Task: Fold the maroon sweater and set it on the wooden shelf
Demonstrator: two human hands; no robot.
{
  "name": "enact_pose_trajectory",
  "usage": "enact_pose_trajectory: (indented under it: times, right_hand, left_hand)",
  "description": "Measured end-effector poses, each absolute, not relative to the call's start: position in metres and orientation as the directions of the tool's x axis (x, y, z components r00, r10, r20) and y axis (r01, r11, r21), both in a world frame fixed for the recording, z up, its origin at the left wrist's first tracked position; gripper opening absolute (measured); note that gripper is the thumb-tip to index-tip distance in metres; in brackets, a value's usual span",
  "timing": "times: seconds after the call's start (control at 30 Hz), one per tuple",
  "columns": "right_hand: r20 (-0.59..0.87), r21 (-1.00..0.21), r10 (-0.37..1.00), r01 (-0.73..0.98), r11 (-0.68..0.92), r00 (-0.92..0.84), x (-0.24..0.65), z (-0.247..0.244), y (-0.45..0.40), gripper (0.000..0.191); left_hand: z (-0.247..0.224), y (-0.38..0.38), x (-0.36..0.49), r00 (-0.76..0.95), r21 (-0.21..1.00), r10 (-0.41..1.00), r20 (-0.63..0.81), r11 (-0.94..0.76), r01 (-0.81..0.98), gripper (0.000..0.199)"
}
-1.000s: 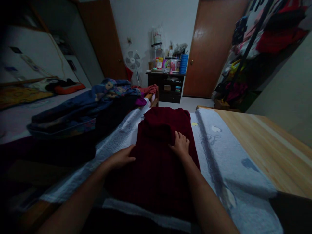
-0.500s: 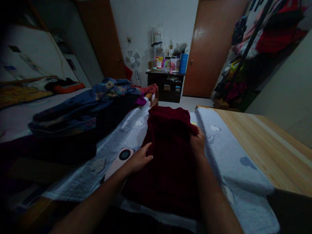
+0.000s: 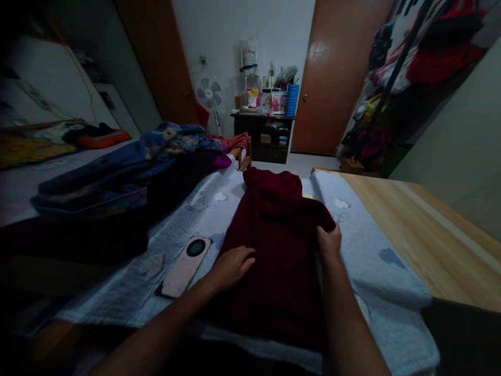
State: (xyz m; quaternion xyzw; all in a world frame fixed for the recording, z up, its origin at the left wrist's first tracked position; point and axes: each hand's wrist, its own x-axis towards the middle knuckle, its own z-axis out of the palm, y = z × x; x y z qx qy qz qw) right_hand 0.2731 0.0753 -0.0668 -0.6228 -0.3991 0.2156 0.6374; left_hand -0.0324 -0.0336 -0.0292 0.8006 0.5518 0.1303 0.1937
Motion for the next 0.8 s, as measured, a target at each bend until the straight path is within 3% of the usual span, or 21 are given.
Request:
enact_pose_trajectory:
  times: [0.17, 0.3, 0.53, 0.67, 0.8]
  right_hand:
    - [0.293, -0.953, 0.751, 0.246, 0.177, 0.592, 0.274, -0.044, 0.069, 0.035]
    - [0.327, -0.922, 0.811, 0.353, 0.16, 0.486, 0.276, -0.027, 0.066, 0.029]
    - [0.29, -0.903, 0.856, 0.419, 0.096, 0.428, 0.283, -0.04, 0.076, 0.047]
    - [0.248, -0.935, 0.864, 0.342, 0.095, 0.439, 0.285, -0.038, 0.082, 0.036]
    - [0.291, -0.953, 0.838, 0.216, 0.212, 0.461, 0.286, -0.014, 0.087, 0.037]
  left_hand:
    - [-0.023, -0.023, -0.042, 0.249, 0.306, 0.955, 0.162, -0.289, 0.907, 0.036]
    - [-0.022, -0.02, -0.028, 0.21, 0.254, 0.974, 0.09, -0.226, 0.94, 0.042]
    - [-0.021, 0.0, 0.007, 0.042, 0.18, 0.996, -0.074, -0.028, 0.983, 0.041]
    - [-0.024, 0.014, 0.001, 0.018, 0.228, 0.995, -0.099, 0.005, 0.974, 0.041]
    - [-0.017, 0.021, -0.006, -0.014, 0.352, 1.0, -0.017, 0.02, 0.936, 0.042]
